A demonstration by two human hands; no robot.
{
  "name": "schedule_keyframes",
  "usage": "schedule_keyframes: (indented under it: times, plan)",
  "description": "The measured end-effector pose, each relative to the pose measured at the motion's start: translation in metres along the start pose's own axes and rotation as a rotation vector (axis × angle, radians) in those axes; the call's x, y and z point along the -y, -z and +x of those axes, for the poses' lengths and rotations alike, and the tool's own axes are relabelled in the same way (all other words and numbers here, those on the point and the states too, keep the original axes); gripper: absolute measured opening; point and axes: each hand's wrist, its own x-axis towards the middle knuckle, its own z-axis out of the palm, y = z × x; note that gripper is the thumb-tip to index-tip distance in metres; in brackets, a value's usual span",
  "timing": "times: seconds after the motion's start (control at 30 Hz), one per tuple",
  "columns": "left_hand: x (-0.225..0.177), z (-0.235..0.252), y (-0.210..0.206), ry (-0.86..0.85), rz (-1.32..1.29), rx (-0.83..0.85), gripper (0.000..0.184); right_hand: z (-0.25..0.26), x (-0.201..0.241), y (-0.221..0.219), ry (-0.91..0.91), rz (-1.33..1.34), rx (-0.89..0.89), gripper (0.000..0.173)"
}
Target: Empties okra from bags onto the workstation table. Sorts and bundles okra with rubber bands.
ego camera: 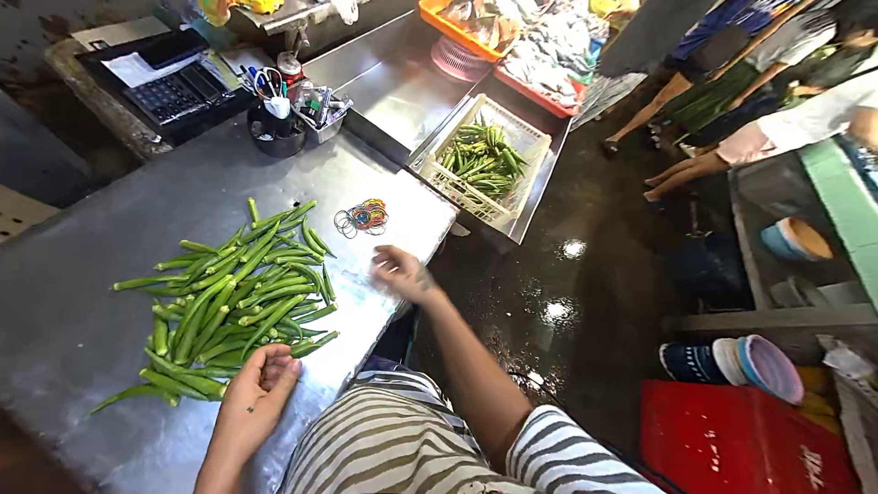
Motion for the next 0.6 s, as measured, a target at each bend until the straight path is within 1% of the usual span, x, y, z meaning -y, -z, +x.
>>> schedule_keyframes:
  times: [0.03, 0.07, 0.13, 0.17, 0.23, 0.3, 0.33, 0.37, 0.47, 0.5, 0.6]
  plan:
    - [0.001, -0.001, -0.002, -0.024, 0.030, -0.040, 0.041, -0.003, -0.002, -0.026, 0.045, 0.006, 0.053, 0.050]
    - [0.003, -0.003, -0.002, -0.049, 0.062, -0.082, 0.041, -0.006, -0.001, -0.047, 0.097, -0.004, 0.069, 0.048]
    - [0.005, -0.010, 0.000, -0.084, 0.120, -0.146, 0.041, -0.013, 0.007, -0.074, 0.178, -0.089, 0.075, 0.046]
    - [0.008, -0.014, 0.004, -0.087, 0.149, -0.165, 0.041, -0.016, 0.012, -0.083, 0.201, -0.165, 0.090, 0.049]
    - [0.017, -0.022, 0.014, -0.053, 0.234, -0.183, 0.042, -0.021, 0.021, -0.099, 0.183, -0.355, 0.183, 0.063]
    - [0.029, -0.026, 0.024, -0.004, 0.283, -0.187, 0.044, -0.023, 0.029, -0.115, 0.136, -0.581, 0.316, 0.085]
    - [0.034, -0.027, 0.029, 0.015, 0.289, -0.189, 0.045, -0.024, 0.030, -0.122, 0.129, -0.674, 0.346, 0.090]
    - [0.038, -0.029, 0.032, 0.026, 0.283, -0.193, 0.045, -0.025, 0.030, -0.129, 0.129, -0.729, 0.348, 0.087]
    - [0.049, -0.034, 0.039, 0.003, 0.236, -0.220, 0.046, -0.026, 0.029, -0.140, 0.142, -0.766, 0.311, 0.061]
    - [0.051, -0.034, 0.037, -0.022, 0.215, -0.225, 0.046, -0.026, 0.028, -0.138, 0.161, -0.785, 0.301, 0.056]
    - [0.053, -0.030, 0.029, -0.049, 0.180, -0.207, 0.047, -0.029, 0.016, -0.136, 0.270, -0.879, 0.269, 0.052]
